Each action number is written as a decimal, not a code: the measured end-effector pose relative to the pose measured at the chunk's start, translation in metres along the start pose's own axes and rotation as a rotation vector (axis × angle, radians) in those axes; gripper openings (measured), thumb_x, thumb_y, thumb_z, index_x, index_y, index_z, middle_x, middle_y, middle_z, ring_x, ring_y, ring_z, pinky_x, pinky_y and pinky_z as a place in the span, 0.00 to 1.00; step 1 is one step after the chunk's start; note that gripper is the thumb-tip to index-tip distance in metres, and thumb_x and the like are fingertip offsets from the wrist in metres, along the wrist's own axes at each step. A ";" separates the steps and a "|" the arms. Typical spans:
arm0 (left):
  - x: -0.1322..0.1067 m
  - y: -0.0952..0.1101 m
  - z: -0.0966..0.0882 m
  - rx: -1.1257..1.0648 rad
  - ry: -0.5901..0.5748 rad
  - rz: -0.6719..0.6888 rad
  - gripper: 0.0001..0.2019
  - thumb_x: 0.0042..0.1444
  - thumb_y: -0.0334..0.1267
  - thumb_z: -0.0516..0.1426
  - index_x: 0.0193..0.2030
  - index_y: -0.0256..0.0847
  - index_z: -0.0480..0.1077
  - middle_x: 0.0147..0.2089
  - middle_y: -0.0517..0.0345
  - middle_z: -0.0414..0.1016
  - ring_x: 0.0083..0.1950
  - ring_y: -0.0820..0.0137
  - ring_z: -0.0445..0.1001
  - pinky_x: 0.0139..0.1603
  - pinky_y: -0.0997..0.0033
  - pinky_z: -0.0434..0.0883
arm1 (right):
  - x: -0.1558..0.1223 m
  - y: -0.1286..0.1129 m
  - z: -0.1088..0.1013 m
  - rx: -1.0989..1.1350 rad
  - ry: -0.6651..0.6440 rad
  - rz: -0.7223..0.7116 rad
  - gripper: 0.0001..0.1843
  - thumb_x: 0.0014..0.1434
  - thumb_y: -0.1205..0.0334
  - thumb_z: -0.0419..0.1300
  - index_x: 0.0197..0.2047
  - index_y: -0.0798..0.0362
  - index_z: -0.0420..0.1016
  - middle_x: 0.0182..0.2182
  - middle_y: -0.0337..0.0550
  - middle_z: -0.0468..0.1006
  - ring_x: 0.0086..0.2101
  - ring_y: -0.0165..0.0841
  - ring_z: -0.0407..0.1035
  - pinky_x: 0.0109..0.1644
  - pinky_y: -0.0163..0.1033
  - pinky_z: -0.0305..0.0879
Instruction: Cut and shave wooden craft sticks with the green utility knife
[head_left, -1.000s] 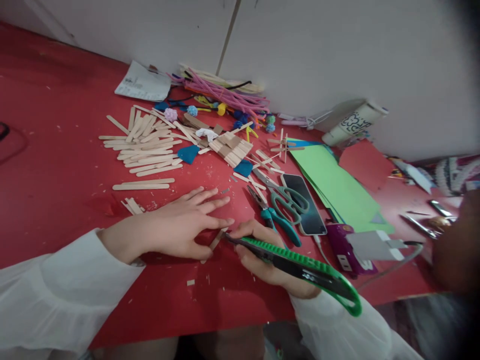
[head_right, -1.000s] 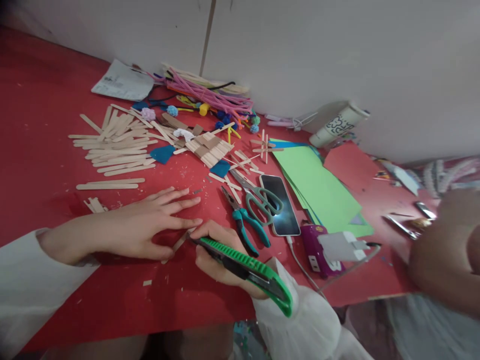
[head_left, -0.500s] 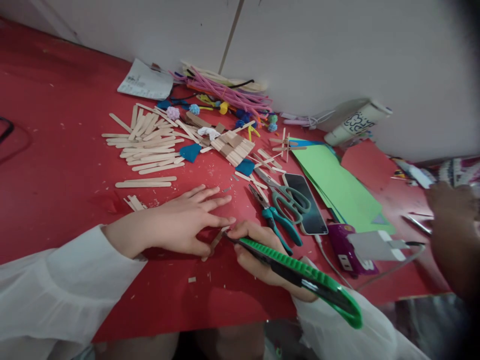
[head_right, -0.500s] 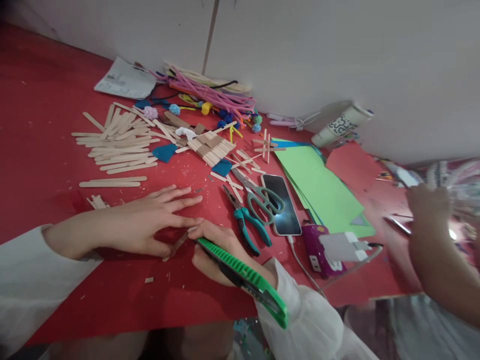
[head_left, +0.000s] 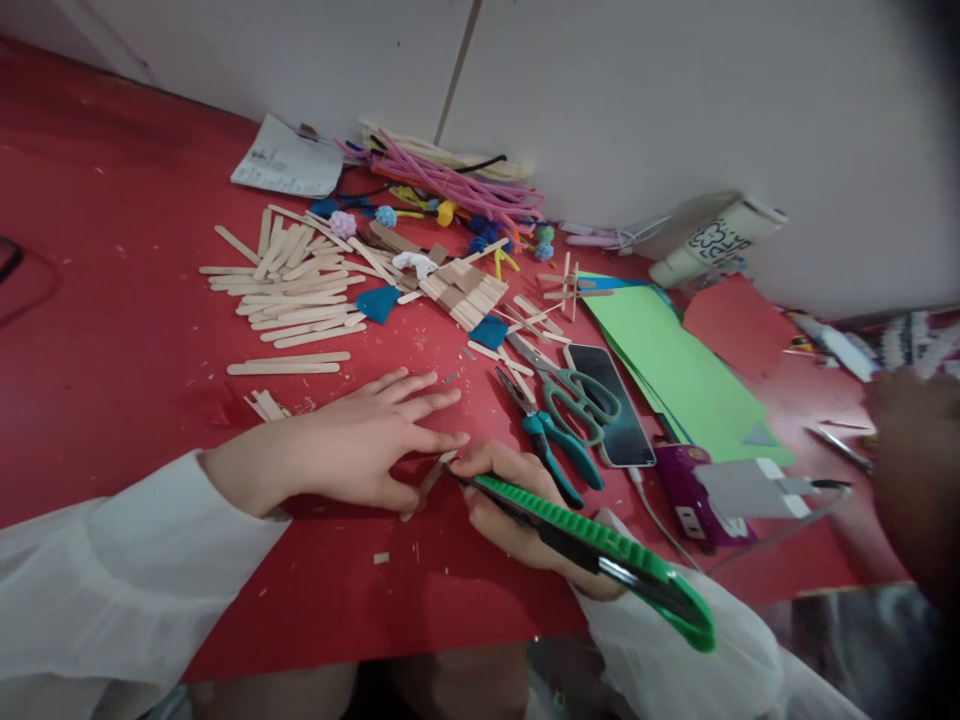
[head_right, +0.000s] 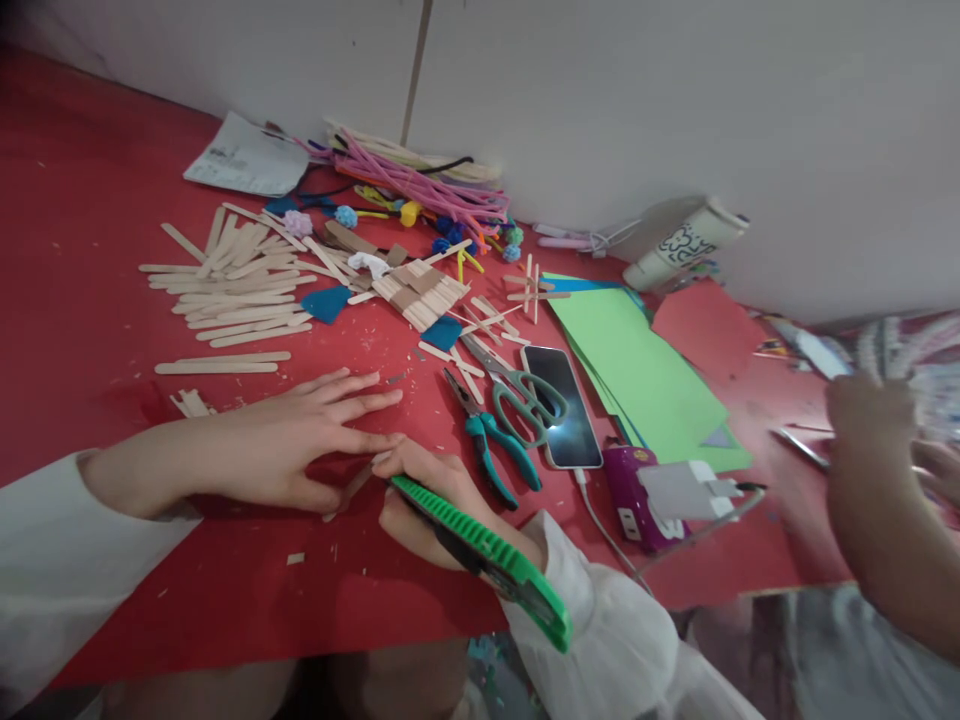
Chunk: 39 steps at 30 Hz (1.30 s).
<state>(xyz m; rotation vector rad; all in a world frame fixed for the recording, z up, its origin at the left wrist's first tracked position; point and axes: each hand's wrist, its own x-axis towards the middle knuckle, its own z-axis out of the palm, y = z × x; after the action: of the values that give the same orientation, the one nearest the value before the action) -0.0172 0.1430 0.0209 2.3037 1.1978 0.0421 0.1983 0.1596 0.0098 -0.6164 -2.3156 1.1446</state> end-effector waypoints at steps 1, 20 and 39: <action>0.000 0.000 0.000 -0.003 0.000 -0.006 0.28 0.49 0.46 0.60 0.59 0.54 0.63 0.71 0.57 0.41 0.71 0.55 0.32 0.67 0.48 0.41 | -0.002 0.000 -0.001 -0.004 0.017 0.033 0.09 0.55 0.71 0.52 0.38 0.48 0.63 0.30 0.36 0.69 0.26 0.26 0.64 0.31 0.32 0.63; -0.001 -0.001 0.002 -0.006 0.006 -0.012 0.31 0.50 0.45 0.59 0.62 0.55 0.59 0.71 0.56 0.39 0.71 0.53 0.32 0.67 0.47 0.42 | -0.005 -0.003 0.000 -0.072 0.070 0.117 0.08 0.55 0.70 0.53 0.38 0.48 0.64 0.28 0.36 0.70 0.27 0.28 0.67 0.30 0.33 0.65; 0.000 0.000 0.001 -0.004 -0.005 -0.009 0.27 0.50 0.47 0.59 0.59 0.52 0.64 0.71 0.55 0.40 0.71 0.53 0.31 0.67 0.47 0.41 | -0.005 -0.001 0.000 -0.051 0.040 0.129 0.06 0.57 0.68 0.54 0.38 0.48 0.65 0.27 0.36 0.71 0.27 0.28 0.67 0.30 0.33 0.65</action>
<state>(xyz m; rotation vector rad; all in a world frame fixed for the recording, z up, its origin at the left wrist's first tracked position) -0.0165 0.1423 0.0200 2.2935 1.2043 0.0348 0.2019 0.1569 0.0096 -0.8109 -2.3059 1.1223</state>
